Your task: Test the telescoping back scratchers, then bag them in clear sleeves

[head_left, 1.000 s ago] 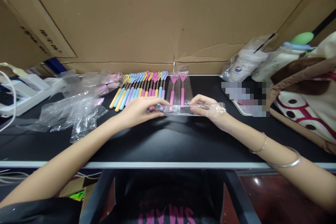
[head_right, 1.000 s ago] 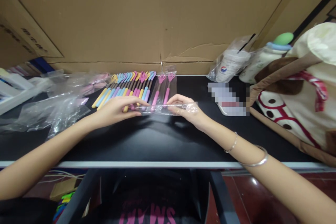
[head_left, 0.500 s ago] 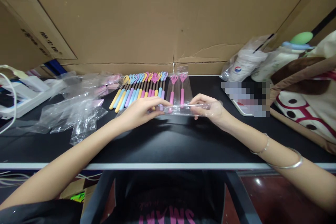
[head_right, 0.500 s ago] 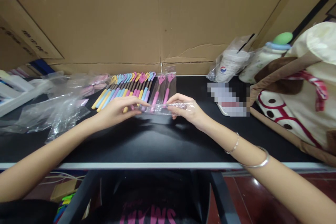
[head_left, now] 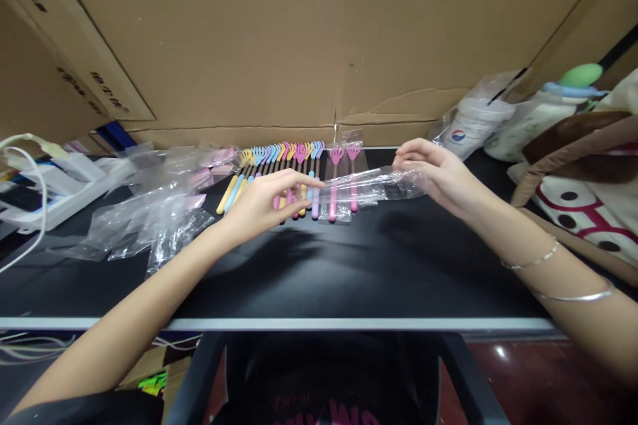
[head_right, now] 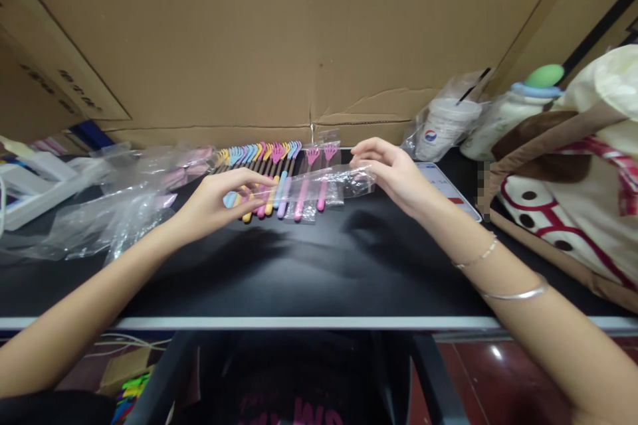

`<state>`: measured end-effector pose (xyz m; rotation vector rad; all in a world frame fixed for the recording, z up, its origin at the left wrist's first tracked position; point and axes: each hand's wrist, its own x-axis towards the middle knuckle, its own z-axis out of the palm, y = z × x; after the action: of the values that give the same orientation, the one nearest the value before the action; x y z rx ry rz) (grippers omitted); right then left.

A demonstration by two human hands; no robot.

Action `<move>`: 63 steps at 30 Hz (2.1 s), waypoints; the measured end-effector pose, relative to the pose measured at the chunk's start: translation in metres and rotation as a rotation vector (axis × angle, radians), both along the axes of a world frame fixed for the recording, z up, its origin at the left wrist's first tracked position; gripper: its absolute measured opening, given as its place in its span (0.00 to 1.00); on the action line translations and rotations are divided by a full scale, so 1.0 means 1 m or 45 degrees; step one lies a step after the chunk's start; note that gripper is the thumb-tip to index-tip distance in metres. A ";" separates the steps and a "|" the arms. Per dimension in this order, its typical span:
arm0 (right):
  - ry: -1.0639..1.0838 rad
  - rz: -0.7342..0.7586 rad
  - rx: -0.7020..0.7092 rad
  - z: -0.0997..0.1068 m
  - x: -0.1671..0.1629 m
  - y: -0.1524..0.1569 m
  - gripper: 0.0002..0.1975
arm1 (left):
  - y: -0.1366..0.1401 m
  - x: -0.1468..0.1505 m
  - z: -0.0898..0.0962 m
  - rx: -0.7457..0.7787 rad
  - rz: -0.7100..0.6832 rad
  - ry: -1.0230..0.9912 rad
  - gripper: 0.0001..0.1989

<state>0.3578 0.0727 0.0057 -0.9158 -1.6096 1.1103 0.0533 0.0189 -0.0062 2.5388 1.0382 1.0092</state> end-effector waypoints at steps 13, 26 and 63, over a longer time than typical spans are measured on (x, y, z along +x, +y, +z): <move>-0.392 0.297 0.078 -0.023 -0.089 0.057 0.09 | 0.002 -0.002 0.002 -0.004 0.072 0.003 0.14; -1.017 0.363 0.409 -0.032 -0.103 0.043 0.16 | 0.001 -0.002 0.000 0.018 -0.039 0.045 0.12; -0.710 0.174 -0.087 0.013 -0.001 0.055 0.05 | 0.004 -0.003 -0.006 -0.039 0.032 0.118 0.12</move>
<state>0.3572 0.1277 0.0191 -1.2520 -2.1192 1.0622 0.0499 0.0233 -0.0120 2.5759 1.1035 0.8822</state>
